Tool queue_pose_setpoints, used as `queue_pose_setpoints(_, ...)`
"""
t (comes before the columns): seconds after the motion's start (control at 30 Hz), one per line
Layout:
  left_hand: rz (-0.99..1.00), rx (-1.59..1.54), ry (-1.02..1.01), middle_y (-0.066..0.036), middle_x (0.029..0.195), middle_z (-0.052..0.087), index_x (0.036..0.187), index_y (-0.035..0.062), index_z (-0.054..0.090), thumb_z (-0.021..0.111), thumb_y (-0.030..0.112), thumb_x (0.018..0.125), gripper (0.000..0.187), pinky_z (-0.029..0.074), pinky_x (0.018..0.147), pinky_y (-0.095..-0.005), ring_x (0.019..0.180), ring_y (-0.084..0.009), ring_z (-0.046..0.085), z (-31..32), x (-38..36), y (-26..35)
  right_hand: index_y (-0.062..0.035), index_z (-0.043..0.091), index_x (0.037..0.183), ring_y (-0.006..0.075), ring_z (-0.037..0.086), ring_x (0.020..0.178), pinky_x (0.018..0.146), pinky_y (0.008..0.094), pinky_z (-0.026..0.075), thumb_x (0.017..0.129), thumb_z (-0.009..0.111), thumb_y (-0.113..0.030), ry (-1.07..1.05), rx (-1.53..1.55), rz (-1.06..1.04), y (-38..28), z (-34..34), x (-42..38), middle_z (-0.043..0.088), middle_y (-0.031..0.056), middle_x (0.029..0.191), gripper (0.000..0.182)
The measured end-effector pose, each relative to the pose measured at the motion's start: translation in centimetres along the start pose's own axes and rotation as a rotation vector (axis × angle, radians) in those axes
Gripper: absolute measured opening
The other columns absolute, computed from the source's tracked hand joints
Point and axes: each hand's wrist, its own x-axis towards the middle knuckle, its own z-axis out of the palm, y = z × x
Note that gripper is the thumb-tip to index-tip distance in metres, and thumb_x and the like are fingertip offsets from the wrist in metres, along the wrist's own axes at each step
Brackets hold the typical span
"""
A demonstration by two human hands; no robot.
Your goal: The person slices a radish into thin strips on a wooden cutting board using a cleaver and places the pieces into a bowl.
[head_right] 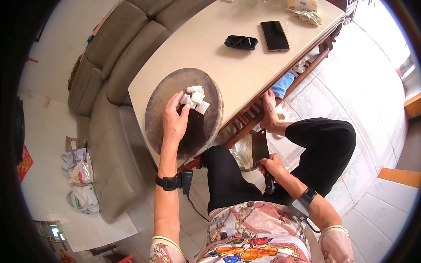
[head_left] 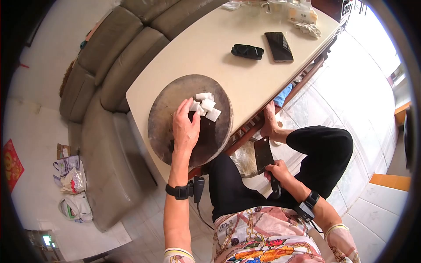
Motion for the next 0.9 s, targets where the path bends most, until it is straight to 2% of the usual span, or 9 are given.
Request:
queue_pose_setpoints(0.1,0.013,0.049,-0.087,-0.019,0.123,0.059,0.12,-0.0013,0.059,0.059,0.004,0.083,0.038,0.041,0.098,-0.0432,0.111,-0.0361,0.054,0.0,0.7,0.0,0.0034,0.06,0.069,0.0163,0.054,0.047,0.044,0.0313,0.04,0.082,0.056,-0.009,-0.04,-0.019,-0.012,0.7,-0.3,0.6,0.06,0.0099,0.059,0.019)
queue_pose_setpoints(0.13,0.042,0.109,-0.12,-0.019,0.116,0.062,0.118,-0.0014,0.06,0.058,0.003,0.083,0.035,0.044,0.095,-0.0428,0.107,-0.0363,0.055,-0.2,0.9,0.1,0.0035,0.06,0.069,0.0163,0.054,0.047,0.044,0.0312,0.04,0.082,0.056,-0.009,-0.049,-0.029,-0.009,0.9,-0.4,0.7,0.06,0.01,0.059,0.019)
queue_pose_setpoints(0.27,0.108,0.223,-0.127,-0.019,0.109,0.064,0.113,-0.0016,0.061,0.057,0.003,0.083,0.031,0.046,0.09,-0.0427,0.103,-0.0365,0.057,-0.1,1.3,0.2,0.0035,0.06,0.069,0.0164,0.054,0.047,0.044,0.0312,0.04,0.082,0.056,-0.01,-0.051,-0.021,-0.012,0.9,-0.2,0.6,0.06,0.0102,0.059,0.019)
queue_pose_setpoints(0.33,0.164,0.305,-0.084,-0.018,0.103,0.065,0.108,-0.002,0.062,0.055,0.002,0.083,0.026,0.049,0.085,-0.0426,0.097,-0.0358,0.06,-0.1,1.1,-0.3,0.0032,0.06,0.07,0.016,0.054,0.046,0.043,0.0309,0.04,0.082,0.056,-0.009,-0.057,-0.03,-0.012,0.8,-0.2,0.5,0.06,0.0098,0.06,0.018)
queue_pose_setpoints(0.47,0.206,0.246,0.009,-0.016,0.093,0.067,0.1,-0.0006,0.064,0.055,-0.001,0.084,0.019,0.051,0.078,-0.0416,0.087,-0.0341,0.063,-1.0,0.3,-0.9,0.0028,0.059,0.071,0.0157,0.053,0.046,0.042,0.0306,0.04,0.083,0.056,-0.009,-0.057,-0.029,-0.02,0.9,-0.3,0.6,0.059,0.0095,0.06,0.017)
queue_pose_setpoints(0.57,0.215,0.198,-0.003,-0.015,0.091,0.067,0.098,0.0011,0.065,0.058,-0.002,0.082,0.017,0.05,0.075,-0.0407,0.085,-0.0333,0.063,-2.6,-1.5,-0.7,0.0027,0.059,0.071,0.0157,0.053,0.046,0.042,0.0304,0.04,0.082,0.055,-0.008,-0.071,-0.051,-0.02,0.9,-0.4,0.7,0.059,0.0094,0.061,0.016)
queue_pose_setpoints(0.73,0.415,0.18,-0.096,-0.01,0.093,0.064,0.09,0.0031,0.064,0.063,-0.006,0.073,0.019,0.052,0.069,-0.0383,0.083,-0.0296,0.063,-4.8,-5.4,0.2,0.003,0.06,0.07,0.0163,0.055,0.048,0.045,0.0303,0.041,0.082,0.056,-0.009,-0.061,-0.019,-0.009,0.8,-0.2,0.5,0.061,0.0102,0.06,0.017)
queue_pose_setpoints(0.9,0.368,0.176,-0.179,-0.009,0.096,0.065,0.095,0.0032,0.066,0.062,-0.008,0.071,0.027,0.053,0.072,-0.0377,0.087,-0.0288,0.063,-6.3,-7.2,0.2,0.0032,0.059,0.073,0.0159,0.055,0.049,0.046,0.0301,0.042,0.082,0.056,-0.008,-0.065,-0.058,0.016,0.1,-0.1,0.0,0.061,0.0099,0.061,0.015)
